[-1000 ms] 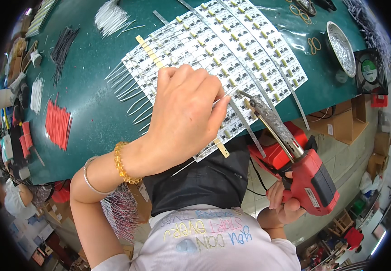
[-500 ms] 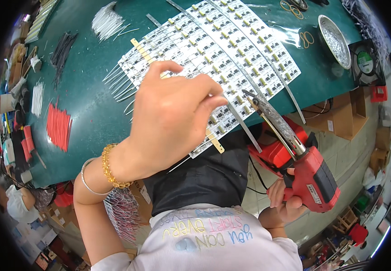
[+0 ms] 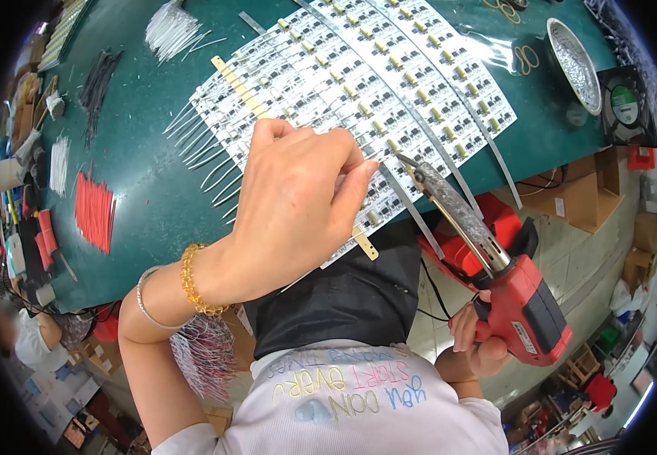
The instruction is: The person uses a soldering iron to attach white wires to a circuit board populated with components. They pick up wires, position them on the board, and apply heat to secure them. The person also briefly handles a small yellow component and a plastic bag before resuming soldering.
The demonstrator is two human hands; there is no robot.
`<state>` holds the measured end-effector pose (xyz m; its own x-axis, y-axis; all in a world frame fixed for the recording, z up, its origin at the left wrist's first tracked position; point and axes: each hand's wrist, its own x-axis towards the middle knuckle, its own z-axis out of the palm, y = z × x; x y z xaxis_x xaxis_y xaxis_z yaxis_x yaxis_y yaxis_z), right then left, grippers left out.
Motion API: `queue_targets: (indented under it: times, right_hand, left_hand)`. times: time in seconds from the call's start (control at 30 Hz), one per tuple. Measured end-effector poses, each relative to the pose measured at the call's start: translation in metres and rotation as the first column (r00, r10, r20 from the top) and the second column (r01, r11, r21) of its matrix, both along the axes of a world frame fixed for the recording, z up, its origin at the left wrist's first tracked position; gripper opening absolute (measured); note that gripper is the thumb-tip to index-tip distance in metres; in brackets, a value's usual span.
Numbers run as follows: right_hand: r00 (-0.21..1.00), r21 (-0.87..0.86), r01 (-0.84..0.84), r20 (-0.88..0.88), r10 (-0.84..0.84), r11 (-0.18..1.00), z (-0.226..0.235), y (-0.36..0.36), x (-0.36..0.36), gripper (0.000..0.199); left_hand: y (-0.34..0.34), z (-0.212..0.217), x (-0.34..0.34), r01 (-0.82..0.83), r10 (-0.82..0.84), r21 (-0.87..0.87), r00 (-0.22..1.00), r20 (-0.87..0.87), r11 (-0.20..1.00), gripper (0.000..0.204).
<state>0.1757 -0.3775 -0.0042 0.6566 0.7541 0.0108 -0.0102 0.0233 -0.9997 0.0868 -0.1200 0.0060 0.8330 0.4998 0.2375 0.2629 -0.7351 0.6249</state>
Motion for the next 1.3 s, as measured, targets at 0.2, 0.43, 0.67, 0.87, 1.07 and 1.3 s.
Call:
queue_targets:
  times: [0.2, 0.43, 0.67, 0.87, 1.07, 1.3]
  right_hand:
    - [0.995, -0.038, 0.032, 0.097, -0.028, 0.999, -0.012, -0.008, -0.001, 0.071]
    - [0.982, -0.058, 0.098, 0.168, -0.087, 0.994, -0.007, -0.008, -0.004, 0.072]
    - [0.996, -0.031, 0.044, 0.081, -0.041, 0.999, -0.008, -0.008, -0.004, 0.073]
    - [0.964, -0.081, 0.101, 0.253, -0.078, 0.992, -0.029, -0.034, -0.001, 0.074]
    - [0.996, 0.04, 0.059, 0.065, -0.061, 0.997, -0.01, -0.008, -0.003, 0.076]
    - [0.975, 0.006, 0.183, 0.124, -0.183, 0.983, -0.027, -0.025, -0.008, 0.075]
  left_hand:
    - [0.0, -0.003, 0.0, 0.007, -0.007, 0.02, 1.0, 0.025, 1.0, 0.015]
    - [0.0, -0.004, 0.001, 0.004, -0.006, 0.034, 0.999, 0.052, 0.999, 0.015]
    - [0.0, -0.005, 0.001, 0.0, -0.002, 0.036, 0.999, 0.042, 0.999, 0.016]
    - [0.0, -0.004, 0.0, -0.001, -0.001, 0.031, 0.999, 0.043, 1.0, 0.016]
    - [-0.001, -0.004, 0.001, 0.004, -0.006, 0.038, 0.999, 0.043, 0.999, 0.016]
    - [0.001, -0.003, 0.001, 0.011, -0.012, 0.022, 0.999, 0.038, 1.0, 0.014]
